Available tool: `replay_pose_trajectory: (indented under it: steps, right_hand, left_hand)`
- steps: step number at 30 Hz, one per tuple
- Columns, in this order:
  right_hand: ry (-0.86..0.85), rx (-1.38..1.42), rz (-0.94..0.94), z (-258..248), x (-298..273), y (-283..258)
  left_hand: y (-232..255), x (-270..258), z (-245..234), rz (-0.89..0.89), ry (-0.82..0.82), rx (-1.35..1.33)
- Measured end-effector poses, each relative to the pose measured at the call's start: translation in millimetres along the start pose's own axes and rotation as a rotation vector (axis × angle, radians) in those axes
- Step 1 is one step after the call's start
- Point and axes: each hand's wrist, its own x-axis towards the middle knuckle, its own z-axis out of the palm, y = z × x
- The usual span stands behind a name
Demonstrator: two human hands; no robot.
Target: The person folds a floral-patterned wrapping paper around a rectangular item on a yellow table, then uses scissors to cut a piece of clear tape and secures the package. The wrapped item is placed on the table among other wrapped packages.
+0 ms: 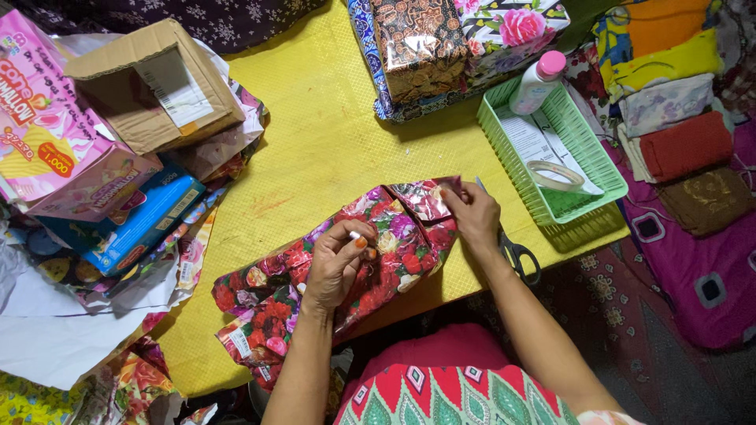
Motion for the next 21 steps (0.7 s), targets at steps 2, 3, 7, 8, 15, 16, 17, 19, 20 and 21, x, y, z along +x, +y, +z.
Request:
replay_pose_trajectory:
  steps: [2, 3, 7, 8, 15, 16, 17, 19, 20, 21]
  right_hand:
    - [0.1, -0.14, -0.101, 13, 13, 3]
    - [0.15, -0.21, -0.156, 18, 19, 5]
    - [0.31, -0.484, -0.64, 34, 28, 22]
    - [0.292, -0.512, -0.686, 36, 29, 27]
    - [0.26, -0.56, -0.958, 32, 24, 46]
    - [0.221, -0.525, -0.958, 30, 21, 46]
    - [0.184, -0.489, -0.957, 28, 17, 45]
    - [0.047, -0.309, -0.827, 21, 5, 42]
    - [-0.051, -0.167, -0.695, 13, -5, 42]
    - [-0.147, -0.026, -0.562, 8, -11, 40]
  left_hand:
    - [0, -1, 1, -0.001, -0.005, 0.013]
    - [0, -1, 1, 0.0, -0.006, 0.026]
    - [-2, -2, 2, 0.016, -0.023, 0.089]
    - [-2, -2, 2, 0.022, -0.032, 0.108]
    - [2, -1, 2, -0.025, -0.05, 0.099]
    - [3, -2, 2, -0.017, -0.06, 0.113]
    - [3, -2, 2, -0.009, -0.07, 0.128]
    - [3, -1, 3, -0.02, -0.069, 0.122]
    - [4, -1, 3, -0.025, -0.068, 0.12]
    - [4, -2, 4, -0.024, -0.068, 0.124]
